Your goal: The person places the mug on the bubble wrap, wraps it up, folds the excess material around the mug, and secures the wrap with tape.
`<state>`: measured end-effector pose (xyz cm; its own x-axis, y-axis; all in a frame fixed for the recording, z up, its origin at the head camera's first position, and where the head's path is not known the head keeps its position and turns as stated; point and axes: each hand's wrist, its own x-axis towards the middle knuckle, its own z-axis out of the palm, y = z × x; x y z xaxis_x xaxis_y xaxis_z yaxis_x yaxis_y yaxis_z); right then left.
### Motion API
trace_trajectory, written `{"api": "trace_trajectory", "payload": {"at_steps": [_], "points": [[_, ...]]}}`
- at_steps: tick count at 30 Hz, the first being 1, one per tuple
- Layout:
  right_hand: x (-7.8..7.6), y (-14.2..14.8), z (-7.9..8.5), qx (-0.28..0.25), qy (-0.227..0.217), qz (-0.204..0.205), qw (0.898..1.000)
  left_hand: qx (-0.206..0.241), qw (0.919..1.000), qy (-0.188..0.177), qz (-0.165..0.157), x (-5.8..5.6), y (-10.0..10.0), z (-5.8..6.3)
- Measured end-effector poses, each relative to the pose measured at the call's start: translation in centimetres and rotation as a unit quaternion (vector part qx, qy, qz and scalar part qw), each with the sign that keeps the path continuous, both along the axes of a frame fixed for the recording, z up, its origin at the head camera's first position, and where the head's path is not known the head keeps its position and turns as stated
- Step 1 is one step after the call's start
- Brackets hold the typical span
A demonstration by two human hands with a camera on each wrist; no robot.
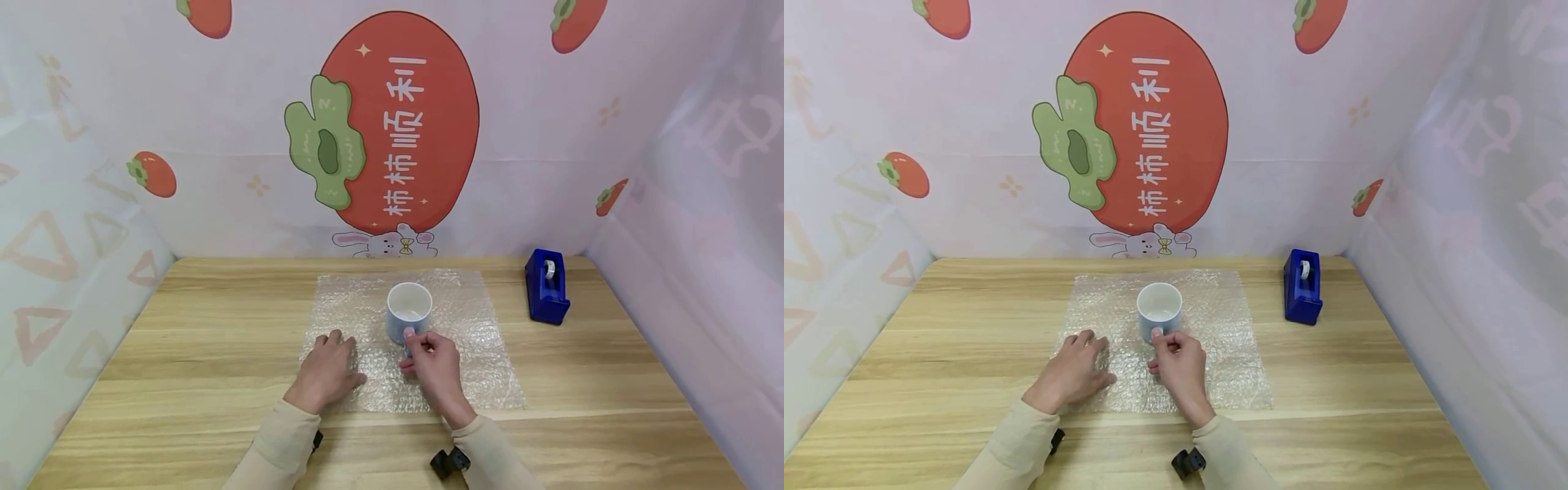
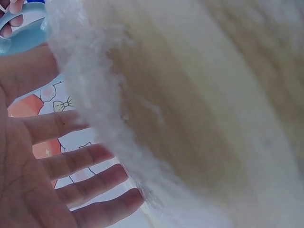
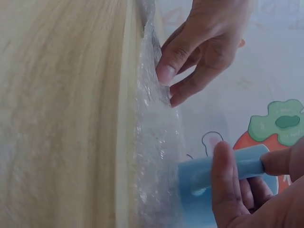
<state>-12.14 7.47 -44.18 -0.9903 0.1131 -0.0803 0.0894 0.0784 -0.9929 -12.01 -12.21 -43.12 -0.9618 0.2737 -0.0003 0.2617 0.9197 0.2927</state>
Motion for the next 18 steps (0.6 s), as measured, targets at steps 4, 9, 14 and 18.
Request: {"api": "trace_trajectory", "payload": {"at_steps": [4, 9, 14, 18], "points": [[-0.02, 0.46, 0.30, 0.025, -0.004, 0.028, 0.999, 0.003, 1.0000, -0.003, 0.001, 0.03, -0.06, 0.03], [-0.08, 0.77, 0.45, 0.048, 0.008, 0.057, 0.997, 0.005, 1.0000, -0.006, 0.001, 0.02, -0.11, 0.06], [-0.02, 0.84, 0.52, 0.043, 0.017, 0.062, 0.997, 0.009, 0.9999, -0.014, 0.002, -0.02, -0.18, 0.01], [-0.05, 0.93, 0.38, 0.050, 0.018, 0.066, 0.996, 0.011, 0.9997, -0.020, 0.005, -0.06, -0.17, -0.04]]}}
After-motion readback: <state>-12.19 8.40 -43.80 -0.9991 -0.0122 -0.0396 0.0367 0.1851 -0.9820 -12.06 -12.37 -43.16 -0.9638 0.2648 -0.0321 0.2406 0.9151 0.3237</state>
